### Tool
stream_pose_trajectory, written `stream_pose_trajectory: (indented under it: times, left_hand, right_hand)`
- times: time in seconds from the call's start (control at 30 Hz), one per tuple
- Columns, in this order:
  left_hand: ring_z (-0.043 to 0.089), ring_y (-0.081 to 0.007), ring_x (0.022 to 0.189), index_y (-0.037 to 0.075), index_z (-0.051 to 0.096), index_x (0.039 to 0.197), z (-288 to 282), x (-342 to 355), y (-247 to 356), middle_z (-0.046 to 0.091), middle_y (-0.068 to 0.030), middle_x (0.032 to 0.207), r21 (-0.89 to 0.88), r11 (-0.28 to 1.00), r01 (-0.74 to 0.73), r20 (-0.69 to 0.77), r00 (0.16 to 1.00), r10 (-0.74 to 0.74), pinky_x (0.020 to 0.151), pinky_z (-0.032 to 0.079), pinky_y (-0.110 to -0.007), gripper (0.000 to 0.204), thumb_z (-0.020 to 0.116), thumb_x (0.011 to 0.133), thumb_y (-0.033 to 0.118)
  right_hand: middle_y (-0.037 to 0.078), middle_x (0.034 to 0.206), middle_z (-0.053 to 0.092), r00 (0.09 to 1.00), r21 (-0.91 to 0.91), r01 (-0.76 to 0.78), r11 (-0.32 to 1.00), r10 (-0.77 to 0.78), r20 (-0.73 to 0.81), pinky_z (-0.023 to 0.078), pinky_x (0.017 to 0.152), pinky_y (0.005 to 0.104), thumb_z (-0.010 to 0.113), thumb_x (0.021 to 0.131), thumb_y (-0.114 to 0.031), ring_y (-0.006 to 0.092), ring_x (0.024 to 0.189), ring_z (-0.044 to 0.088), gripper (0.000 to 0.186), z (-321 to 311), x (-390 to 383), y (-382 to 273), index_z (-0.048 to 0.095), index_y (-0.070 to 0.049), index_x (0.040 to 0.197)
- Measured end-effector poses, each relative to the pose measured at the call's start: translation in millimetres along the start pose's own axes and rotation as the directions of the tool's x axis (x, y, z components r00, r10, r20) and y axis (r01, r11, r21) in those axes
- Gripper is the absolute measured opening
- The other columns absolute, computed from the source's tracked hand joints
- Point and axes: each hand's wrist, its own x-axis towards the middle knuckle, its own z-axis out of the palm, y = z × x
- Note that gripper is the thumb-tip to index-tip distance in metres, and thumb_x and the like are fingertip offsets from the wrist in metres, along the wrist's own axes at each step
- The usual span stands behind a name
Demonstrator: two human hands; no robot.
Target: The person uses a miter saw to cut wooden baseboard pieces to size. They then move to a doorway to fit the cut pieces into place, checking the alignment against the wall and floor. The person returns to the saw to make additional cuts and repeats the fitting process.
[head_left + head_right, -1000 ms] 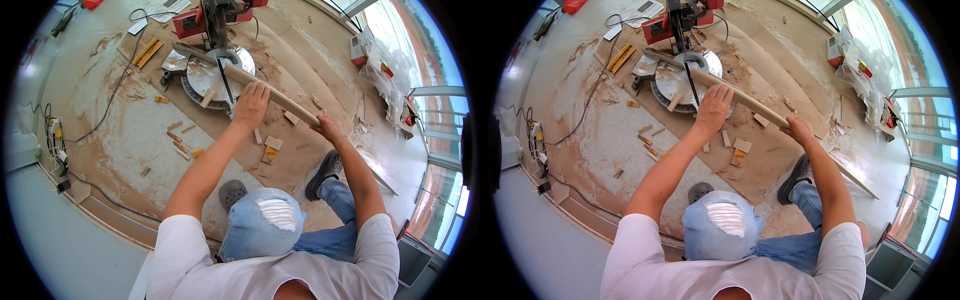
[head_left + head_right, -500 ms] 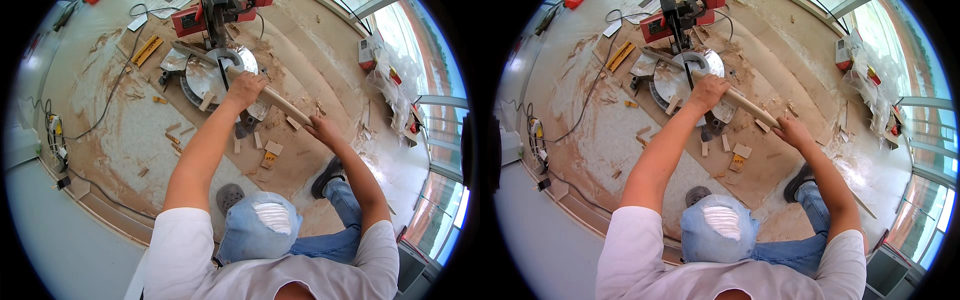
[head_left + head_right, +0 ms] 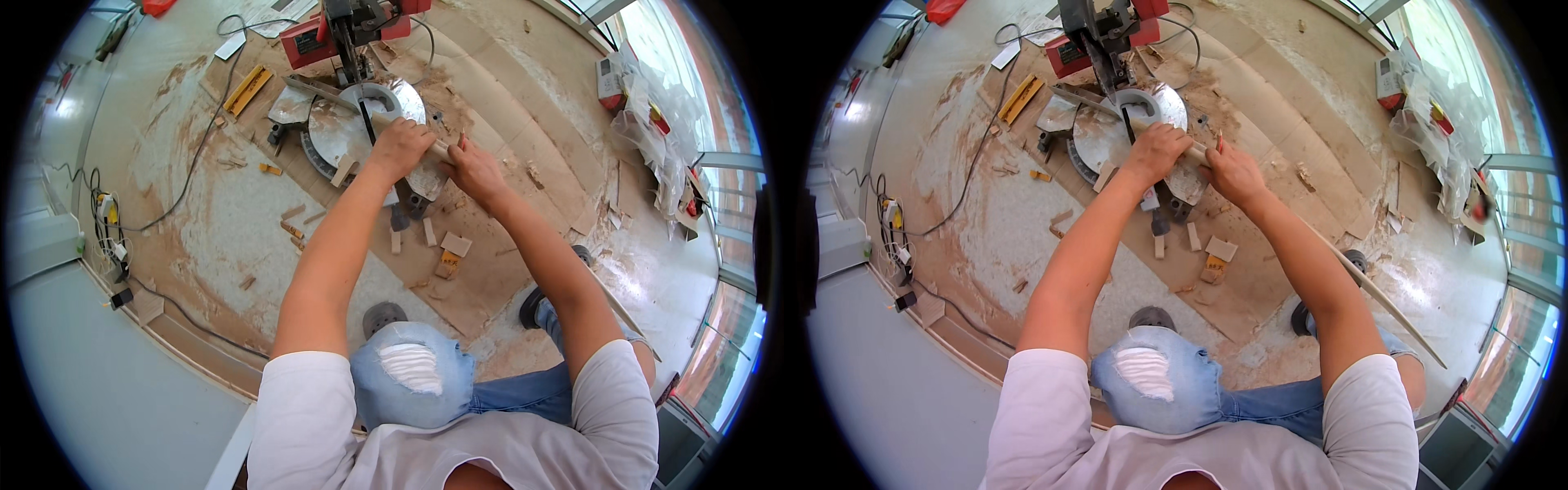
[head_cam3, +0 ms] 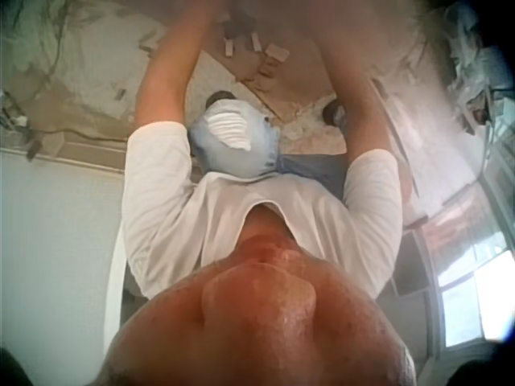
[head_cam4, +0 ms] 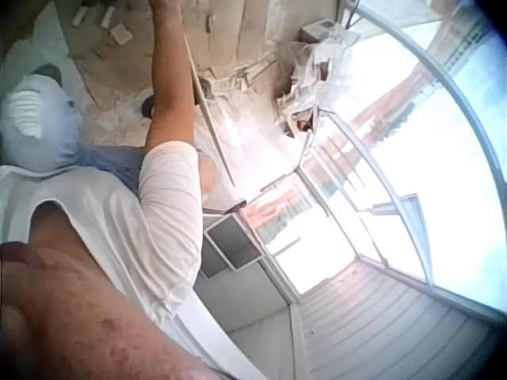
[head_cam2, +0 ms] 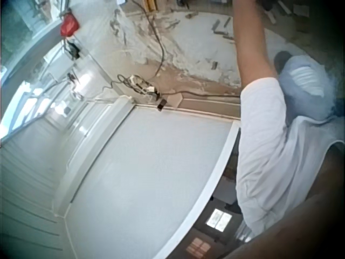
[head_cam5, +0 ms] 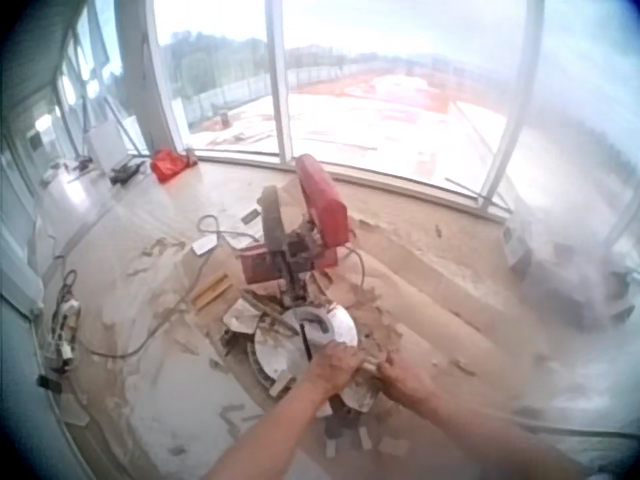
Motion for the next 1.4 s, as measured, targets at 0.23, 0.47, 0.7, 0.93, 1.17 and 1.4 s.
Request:
stream_pose_trajectory:
  times: [0.23,0.47,0.7,0.93,1.17,1.4]
  left_hand:
    - [0.064,-0.026,0.096,0.014,0.066,0.089,2.5,-1.8,-3.1,0.064,-0.0055,0.09,0.027,1.0,0.009,-0.021,1.0,-0.009,0.087,0.049,-0.039,0.01,0.06,0.084,0.008]
    - [0.063,-0.0268,0.094,0.011,0.064,0.087,5.0,-0.7,-7.5,0.063,-0.006,0.091,0.028,0.999,-0.023,0.001,1.0,0.023,0.085,0.05,-0.04,0.006,0.067,0.081,0.011]
    - [0.063,-0.0291,0.097,0.009,0.064,0.088,-15.5,5.3,-1.9,0.063,-0.0074,0.092,0.059,0.998,-0.018,0.114,0.993,0.011,0.087,0.049,-0.041,0.006,0.065,0.083,0.01]
    - [0.069,-0.0317,0.089,0.001,0.059,0.106,-190.4,137.3,52.4,0.068,-0.0155,0.098,0.165,0.932,-0.322,-0.203,0.914,0.352,0.082,0.057,-0.043,0.019,0.066,0.089,0.002]
    - [0.066,-0.0377,0.117,0.0,0.072,0.11,-274.2,266.2,-58.8,0.071,-0.0248,0.119,0.445,0.742,0.502,-0.184,0.862,-0.473,0.098,0.055,-0.046,0.042,0.061,0.098,0.039]
    - [0.067,-0.029,0.065,-0.001,0.069,0.095,-235.9,248.0,-92.9,0.069,-0.0145,0.086,-0.572,0.506,0.646,0.187,0.703,-0.686,0.057,0.055,-0.045,0.023,0.059,0.092,0.02]
  right_hand:
    - [0.017,0.1,0.064,0.999,-0.023,0.045,0.999,-0.045,0.012,0.055,0.079,0.0463,0.075,0.088,-0.025,0.0354,0.095,0.067,0.028,1.6,5.6,-0.9,0.059,-0.004,0.098]
    - [0.017,0.099,0.064,0.997,-0.028,0.073,0.997,-0.073,-0.024,0.055,0.08,0.0448,0.075,0.087,-0.024,0.0361,0.092,0.067,0.028,6.0,6.8,-0.3,0.059,-0.004,0.099]
    - [0.018,0.096,0.066,0.994,-0.059,0.096,0.994,-0.092,0.063,0.056,0.077,0.0452,0.072,0.089,-0.025,0.0364,0.091,0.068,0.027,6.7,17.9,0.1,0.059,-0.004,0.098]
    - [0.019,0.088,0.069,0.996,-0.08,0.055,0.995,-0.05,0.068,0.056,0.073,0.0467,0.064,0.092,-0.021,0.0362,0.085,0.07,0.02,10.9,11.1,12.5,0.058,-0.002,0.092]
    - [0.018,0.082,0.07,0.993,-0.076,0.08,0.994,-0.073,0.093,0.056,0.071,0.0468,0.064,0.092,-0.022,0.0355,0.082,0.071,0.021,0.5,19.1,7.0,0.059,-0.002,0.092]
    - [0.017,0.08,0.07,0.993,-0.115,0.057,0.992,-0.044,0.113,0.057,0.069,0.0466,0.064,0.092,-0.022,0.0341,0.08,0.072,0.02,15.1,23.3,5.5,0.059,-0.003,0.092]
